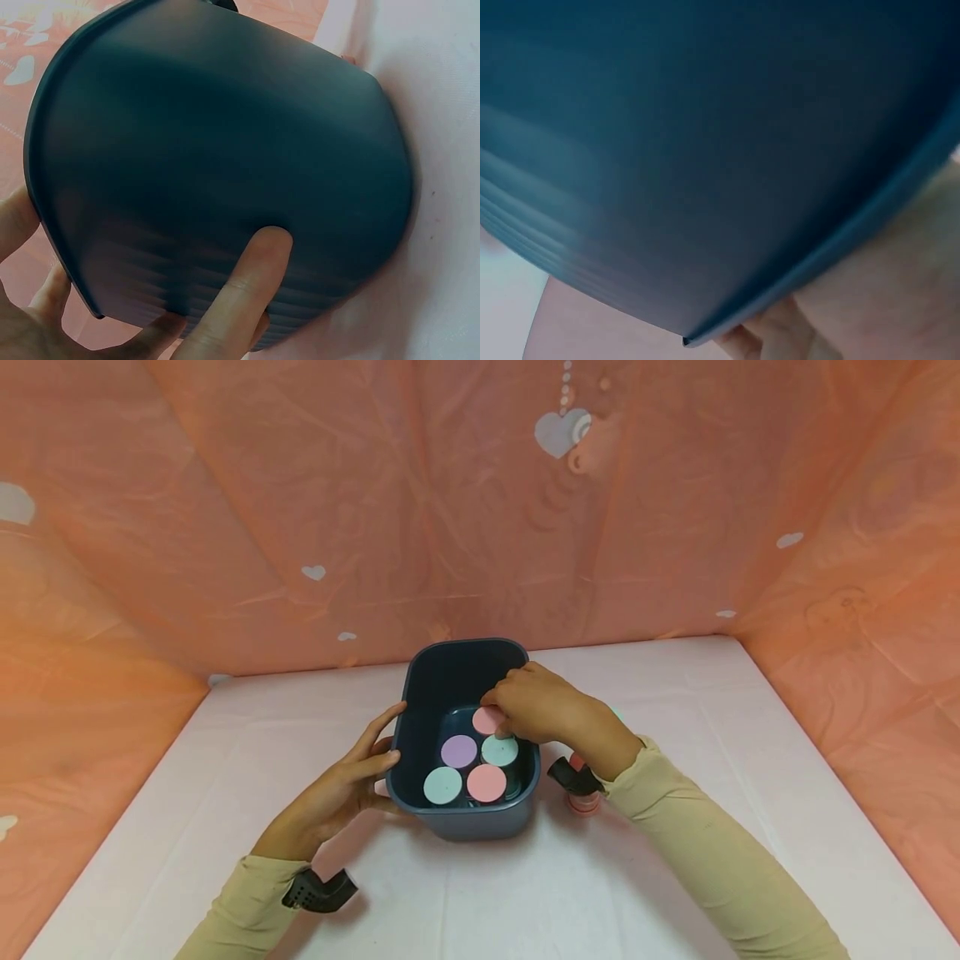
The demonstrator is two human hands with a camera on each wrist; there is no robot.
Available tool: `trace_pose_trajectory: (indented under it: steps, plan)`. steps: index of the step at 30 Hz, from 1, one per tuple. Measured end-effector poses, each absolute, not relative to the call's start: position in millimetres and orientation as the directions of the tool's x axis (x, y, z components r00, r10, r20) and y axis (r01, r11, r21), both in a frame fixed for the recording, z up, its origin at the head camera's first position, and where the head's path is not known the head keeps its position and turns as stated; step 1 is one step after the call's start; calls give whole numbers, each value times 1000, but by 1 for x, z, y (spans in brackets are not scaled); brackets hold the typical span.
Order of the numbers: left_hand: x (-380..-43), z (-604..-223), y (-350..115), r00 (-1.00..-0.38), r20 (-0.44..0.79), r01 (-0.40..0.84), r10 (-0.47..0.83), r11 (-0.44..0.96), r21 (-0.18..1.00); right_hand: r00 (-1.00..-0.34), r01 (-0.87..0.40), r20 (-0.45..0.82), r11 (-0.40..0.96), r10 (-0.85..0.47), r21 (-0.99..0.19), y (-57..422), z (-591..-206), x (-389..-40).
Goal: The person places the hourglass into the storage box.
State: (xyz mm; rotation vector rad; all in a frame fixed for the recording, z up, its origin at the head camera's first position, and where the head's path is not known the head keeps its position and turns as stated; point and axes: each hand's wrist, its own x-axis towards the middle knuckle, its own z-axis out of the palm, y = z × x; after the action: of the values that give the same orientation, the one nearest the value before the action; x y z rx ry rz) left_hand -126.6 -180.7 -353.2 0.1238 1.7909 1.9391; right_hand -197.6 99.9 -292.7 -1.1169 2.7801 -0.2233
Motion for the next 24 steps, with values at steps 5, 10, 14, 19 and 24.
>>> trace_pose_trajectory:
  steps: [5, 10, 14, 19, 24]
  plan:
    - [-126, -354, -181, -874, -260, -291, 411, -13, 957, -718, -674, 11, 691, -696, -263, 109, -291, -192]
    - [-125, -354, -180, -872, -260, -289, 415, -7, 957, -740, -640, 106, 648, -664, -413, 137, -289, -185]
    - [-124, -354, -179, -874, -265, -291, 407, -3, 957, -780, -591, 132, 648, -612, -481, 166, -291, -182]
    - [-124, -354, -179, -870, -272, -297, 411, 3, 955, -803, -565, 134, 670, -581, -482, 201, -303, -182]
    - [-126, -354, -180, -875, -271, -282, 401, 32, 959, -799, -546, 88, 658, -595, -518, 225, -314, -186]
